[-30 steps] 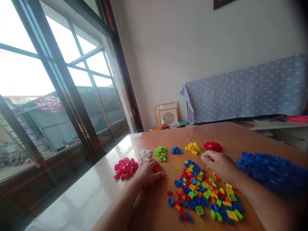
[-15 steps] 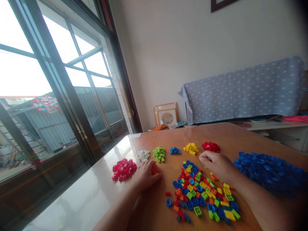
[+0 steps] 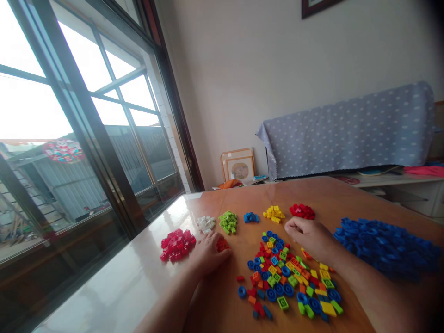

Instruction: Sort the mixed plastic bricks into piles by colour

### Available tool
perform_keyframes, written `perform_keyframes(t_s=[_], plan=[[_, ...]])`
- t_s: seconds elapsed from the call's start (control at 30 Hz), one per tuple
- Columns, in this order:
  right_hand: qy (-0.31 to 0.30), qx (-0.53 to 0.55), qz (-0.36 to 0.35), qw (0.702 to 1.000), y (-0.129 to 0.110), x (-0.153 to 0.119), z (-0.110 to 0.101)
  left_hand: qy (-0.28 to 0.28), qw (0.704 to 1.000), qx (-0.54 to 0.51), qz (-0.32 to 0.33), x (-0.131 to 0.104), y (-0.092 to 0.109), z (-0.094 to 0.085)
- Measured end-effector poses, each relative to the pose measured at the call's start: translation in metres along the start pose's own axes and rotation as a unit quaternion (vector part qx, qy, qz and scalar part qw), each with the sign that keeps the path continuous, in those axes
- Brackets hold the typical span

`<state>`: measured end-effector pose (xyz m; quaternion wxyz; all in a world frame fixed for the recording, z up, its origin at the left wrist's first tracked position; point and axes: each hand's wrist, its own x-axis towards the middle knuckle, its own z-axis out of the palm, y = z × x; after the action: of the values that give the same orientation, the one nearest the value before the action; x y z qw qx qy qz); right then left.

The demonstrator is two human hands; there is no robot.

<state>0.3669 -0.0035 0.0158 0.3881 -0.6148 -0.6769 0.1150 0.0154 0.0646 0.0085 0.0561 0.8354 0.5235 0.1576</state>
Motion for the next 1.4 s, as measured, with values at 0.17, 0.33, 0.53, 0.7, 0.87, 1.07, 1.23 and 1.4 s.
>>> perform_keyframes(t_s=[0.17,0.33,0.53,0.7,0.87,1.07,1.23,1.4], plan=[[-0.003,-0.003,0.003,1.0,-0.003,-0.001,-0.001,0.007,1.0,0.005,-0.023,-0.001,0.001,0.002],[-0.01,-0.006,0.003,1.0,-0.005,-0.002,-0.003,0.011,1.0,-0.004,-0.012,-0.001,0.0,0.003],[-0.003,-0.001,0.006,1.0,-0.006,-0.001,-0.005,0.026,0.999,-0.021,0.021,-0.003,0.001,0.001],[-0.001,-0.002,0.009,1.0,-0.006,-0.001,-0.005,0.039,0.996,-0.082,0.012,-0.002,0.002,-0.002],[0.006,0.003,0.011,1.0,-0.007,-0.002,-0.006,0.053,0.982,-0.182,-0.003,-0.001,0.001,-0.007],[0.008,-0.003,0.007,1.0,-0.005,-0.003,-0.007,0.06,0.942,-0.323,-0.067,-0.003,-0.002,-0.014],[0.014,-0.015,0.008,1.0,0.002,-0.001,-0.005,0.086,0.91,-0.392,-0.106,-0.006,-0.011,-0.021],[0.012,-0.026,0.002,1.0,0.01,0.001,-0.002,0.113,0.875,-0.448,-0.143,-0.01,-0.021,-0.024]])
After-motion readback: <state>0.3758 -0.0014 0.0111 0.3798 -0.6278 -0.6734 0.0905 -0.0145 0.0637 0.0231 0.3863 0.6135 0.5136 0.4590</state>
